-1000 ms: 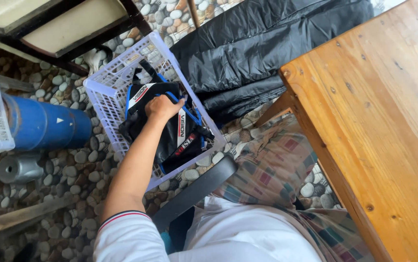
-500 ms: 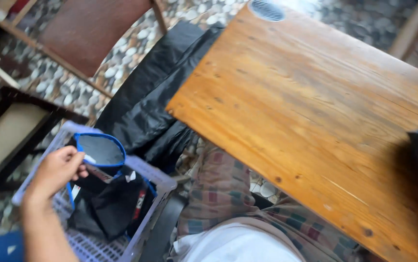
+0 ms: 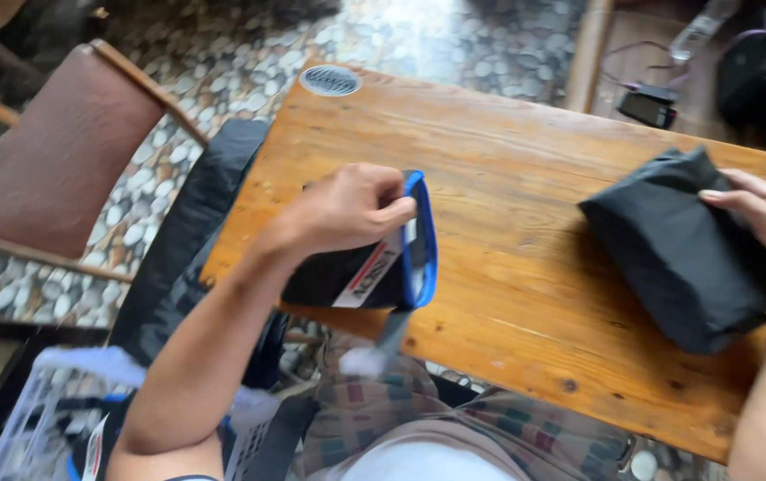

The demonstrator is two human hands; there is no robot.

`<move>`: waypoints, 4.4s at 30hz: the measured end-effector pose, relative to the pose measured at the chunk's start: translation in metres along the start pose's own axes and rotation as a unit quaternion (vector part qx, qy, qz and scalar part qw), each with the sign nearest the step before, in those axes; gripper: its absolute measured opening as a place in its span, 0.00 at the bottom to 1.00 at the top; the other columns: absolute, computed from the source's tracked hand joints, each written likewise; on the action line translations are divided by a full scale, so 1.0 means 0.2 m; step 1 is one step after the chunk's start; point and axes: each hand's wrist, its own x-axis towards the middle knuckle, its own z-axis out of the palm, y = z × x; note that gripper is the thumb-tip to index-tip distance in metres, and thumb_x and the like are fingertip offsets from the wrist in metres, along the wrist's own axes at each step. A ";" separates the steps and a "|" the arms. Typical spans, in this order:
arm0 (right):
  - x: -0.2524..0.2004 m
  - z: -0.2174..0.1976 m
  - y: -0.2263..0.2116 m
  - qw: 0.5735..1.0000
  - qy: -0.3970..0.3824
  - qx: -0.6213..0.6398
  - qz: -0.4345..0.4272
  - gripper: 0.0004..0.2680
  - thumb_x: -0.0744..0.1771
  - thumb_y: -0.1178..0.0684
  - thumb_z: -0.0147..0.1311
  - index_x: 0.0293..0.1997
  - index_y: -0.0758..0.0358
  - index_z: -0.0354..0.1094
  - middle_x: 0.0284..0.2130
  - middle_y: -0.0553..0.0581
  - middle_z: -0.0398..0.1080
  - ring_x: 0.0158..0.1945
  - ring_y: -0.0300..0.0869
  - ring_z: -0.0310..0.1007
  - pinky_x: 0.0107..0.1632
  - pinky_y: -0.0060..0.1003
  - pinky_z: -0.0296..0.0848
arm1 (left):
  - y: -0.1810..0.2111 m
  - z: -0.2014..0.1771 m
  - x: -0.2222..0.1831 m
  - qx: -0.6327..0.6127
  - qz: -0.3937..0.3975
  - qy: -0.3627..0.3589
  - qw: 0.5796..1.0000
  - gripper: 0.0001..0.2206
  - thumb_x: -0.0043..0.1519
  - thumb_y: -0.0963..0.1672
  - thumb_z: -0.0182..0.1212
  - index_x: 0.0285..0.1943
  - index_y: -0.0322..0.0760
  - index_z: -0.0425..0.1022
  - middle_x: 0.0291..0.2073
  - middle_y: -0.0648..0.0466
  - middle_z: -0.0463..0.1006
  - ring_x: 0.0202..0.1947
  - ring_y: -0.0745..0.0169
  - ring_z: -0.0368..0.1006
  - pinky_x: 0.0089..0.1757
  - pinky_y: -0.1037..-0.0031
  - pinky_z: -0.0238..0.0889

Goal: Folding black garments and packing them into small zippered pouches.

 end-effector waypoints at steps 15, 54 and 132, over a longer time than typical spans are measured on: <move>-0.27 0.10 -0.38 0.993 0.026 0.023 0.109 0.21 0.67 0.49 0.52 0.71 0.49 0.62 0.51 0.53 0.71 0.48 0.43 0.70 0.45 0.39 0.68 | 0.29 0.50 0.69 0.134 -0.013 0.036 0.990 0.26 0.62 0.62 0.50 0.48 0.42 0.66 0.37 0.49 0.80 0.40 0.43 0.76 0.39 0.53 0.67; -0.21 0.34 -0.73 0.997 -0.057 -0.009 0.060 0.21 0.65 0.55 0.49 0.68 0.48 0.67 0.50 0.52 0.74 0.42 0.45 0.71 0.41 0.38 0.68 | -0.26 0.47 0.36 -0.403 -0.139 -0.004 0.905 0.12 0.67 0.48 0.58 0.43 0.35 0.66 0.24 0.47 0.80 0.17 0.54 0.78 0.16 0.76 0.63; -0.76 0.05 -0.45 0.941 0.175 -0.121 -0.264 0.21 0.66 0.54 0.57 0.69 0.61 0.64 0.58 0.58 0.71 0.61 0.45 0.68 0.61 0.36 0.63 | 0.81 0.57 0.80 0.047 0.190 0.273 0.942 0.08 0.65 0.48 0.61 0.44 0.41 0.74 0.31 0.49 0.84 0.32 0.44 0.79 0.34 0.57 0.71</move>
